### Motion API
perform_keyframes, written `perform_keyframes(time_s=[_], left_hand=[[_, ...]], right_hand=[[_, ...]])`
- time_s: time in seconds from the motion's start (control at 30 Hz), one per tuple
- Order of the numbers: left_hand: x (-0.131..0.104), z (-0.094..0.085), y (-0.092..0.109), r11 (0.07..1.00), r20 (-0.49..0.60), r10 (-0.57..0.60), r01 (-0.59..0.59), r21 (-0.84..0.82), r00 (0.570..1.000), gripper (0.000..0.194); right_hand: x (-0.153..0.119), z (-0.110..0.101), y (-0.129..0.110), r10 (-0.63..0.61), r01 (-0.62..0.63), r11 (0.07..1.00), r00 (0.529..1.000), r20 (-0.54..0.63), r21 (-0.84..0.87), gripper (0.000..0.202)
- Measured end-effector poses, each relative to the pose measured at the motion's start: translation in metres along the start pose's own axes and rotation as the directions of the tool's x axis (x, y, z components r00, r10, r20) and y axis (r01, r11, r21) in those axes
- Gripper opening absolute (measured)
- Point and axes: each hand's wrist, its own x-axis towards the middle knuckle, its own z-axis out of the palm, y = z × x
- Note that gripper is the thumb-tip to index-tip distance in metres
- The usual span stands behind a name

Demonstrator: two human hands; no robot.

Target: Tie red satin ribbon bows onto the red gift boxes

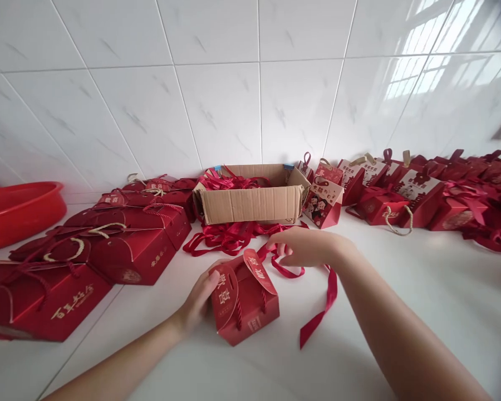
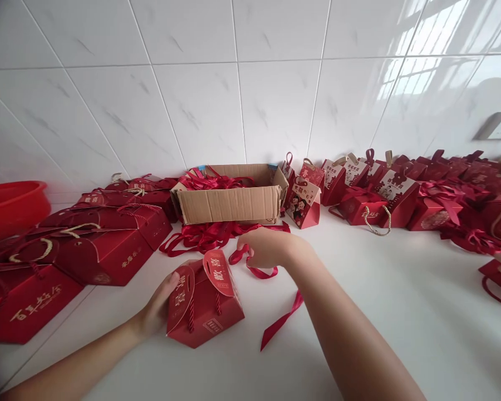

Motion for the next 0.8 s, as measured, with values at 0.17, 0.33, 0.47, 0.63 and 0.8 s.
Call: perform_keyframes(time_s=[0.17, 0.33, 0.47, 0.63, 0.8], left_hand=[[-0.005, -0.003, -0.002, 0.999, -0.099, -0.003, 0.007, 0.033, 0.995, 0.039], [-0.009, 0.001, -0.005, 0.985, -0.154, 0.06, -0.033, 0.17, 0.986, 0.038], [-0.013, 0.007, 0.003, 0.897, -0.156, 0.19, -0.107, 0.43, 0.969, 0.041], [-0.014, 0.009, 0.006, 0.683, -0.235, 0.356, -0.08, 0.726, 0.905, 0.047], [-0.012, 0.007, 0.002, 0.739, -0.175, 0.357, -0.163, 0.654, 0.918, 0.044]], right_hand=[[0.017, 0.01, -0.005, -0.085, 0.095, 0.993, 0.987, -0.134, 0.068, 0.026], [-0.006, 0.008, -0.03, -0.352, 0.452, 0.884, 0.814, -0.461, 0.122, 0.015], [-0.009, 0.021, -0.048, -0.43, 0.44, 0.896, 0.831, -0.352, -0.057, 0.023], [-0.006, 0.032, -0.058, -0.427, 0.386, 0.903, 0.853, -0.299, -0.188, 0.031], [-0.011, 0.03, -0.059, -0.42, 0.378, 0.904, 0.872, -0.253, -0.199, 0.035]])
